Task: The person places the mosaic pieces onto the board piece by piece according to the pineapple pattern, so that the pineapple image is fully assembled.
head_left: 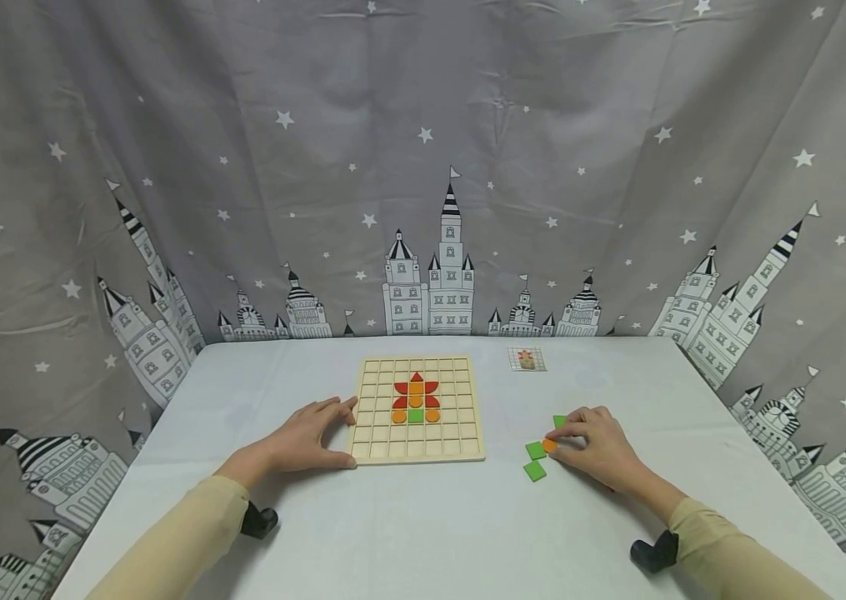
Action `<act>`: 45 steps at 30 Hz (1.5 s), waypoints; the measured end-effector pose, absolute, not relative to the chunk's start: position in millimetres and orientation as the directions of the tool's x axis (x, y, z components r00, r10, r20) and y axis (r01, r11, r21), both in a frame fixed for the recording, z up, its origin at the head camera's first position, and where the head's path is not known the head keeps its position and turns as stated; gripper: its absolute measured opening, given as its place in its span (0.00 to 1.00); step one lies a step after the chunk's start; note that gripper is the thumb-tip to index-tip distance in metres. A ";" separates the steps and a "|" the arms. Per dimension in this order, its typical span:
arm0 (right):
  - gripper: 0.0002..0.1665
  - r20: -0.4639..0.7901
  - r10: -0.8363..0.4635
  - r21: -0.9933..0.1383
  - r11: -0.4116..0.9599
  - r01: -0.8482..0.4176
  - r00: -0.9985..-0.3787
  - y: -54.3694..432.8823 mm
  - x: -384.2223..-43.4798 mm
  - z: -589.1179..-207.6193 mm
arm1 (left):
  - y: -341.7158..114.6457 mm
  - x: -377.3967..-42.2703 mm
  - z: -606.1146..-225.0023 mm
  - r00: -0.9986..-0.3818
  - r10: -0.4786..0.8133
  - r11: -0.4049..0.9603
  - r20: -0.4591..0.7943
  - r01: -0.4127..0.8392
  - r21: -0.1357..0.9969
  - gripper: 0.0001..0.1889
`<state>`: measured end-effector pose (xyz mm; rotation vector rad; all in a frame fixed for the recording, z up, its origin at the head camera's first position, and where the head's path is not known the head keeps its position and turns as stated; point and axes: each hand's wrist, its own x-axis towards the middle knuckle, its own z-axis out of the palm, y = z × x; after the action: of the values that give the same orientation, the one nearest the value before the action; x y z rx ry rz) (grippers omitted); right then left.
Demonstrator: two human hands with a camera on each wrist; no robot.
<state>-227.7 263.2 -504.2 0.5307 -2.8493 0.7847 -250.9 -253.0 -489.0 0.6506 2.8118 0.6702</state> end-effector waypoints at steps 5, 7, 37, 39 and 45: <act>0.10 0.248 -0.302 -0.462 0.798 -0.387 -0.920 262.1 -227.8 -505.8 | -253.9 -250.5 -490.1 -0.890 0.450 0.805 -0.070 0.371 0.464 0.33; 0.09 0.261 -0.307 -0.462 0.793 -0.398 -0.915 261.6 -228.4 -506.7 | -254.4 -250.1 -490.0 -0.889 0.453 0.804 -0.070 0.373 0.462 0.33; 0.08 0.251 -0.476 -0.502 0.680 -0.534 -0.843 145.7 -265.5 -465.6 | -256.1 -252.6 -486.9 -0.891 0.440 0.823 -0.111 0.351 0.448 0.32; 0.09 0.263 -0.508 -0.498 0.657 -0.566 -0.820 130.1 -265.9 -466.8 | -255.6 -252.9 -486.8 -0.891 0.440 0.823 -0.111 0.351 0.446 0.33; 0.11 0.303 -0.573 -0.441 0.624 -0.645 -0.761 96.6 -269.9 -475.6 | -252.8 -252.5 -485.4 -0.890 0.445 0.818 -0.105 0.355 0.453 0.32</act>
<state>-269.9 96.6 -475.6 1.0222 -2.7090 0.8161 -252.5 -252.8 -485.4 0.6223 2.7958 0.6363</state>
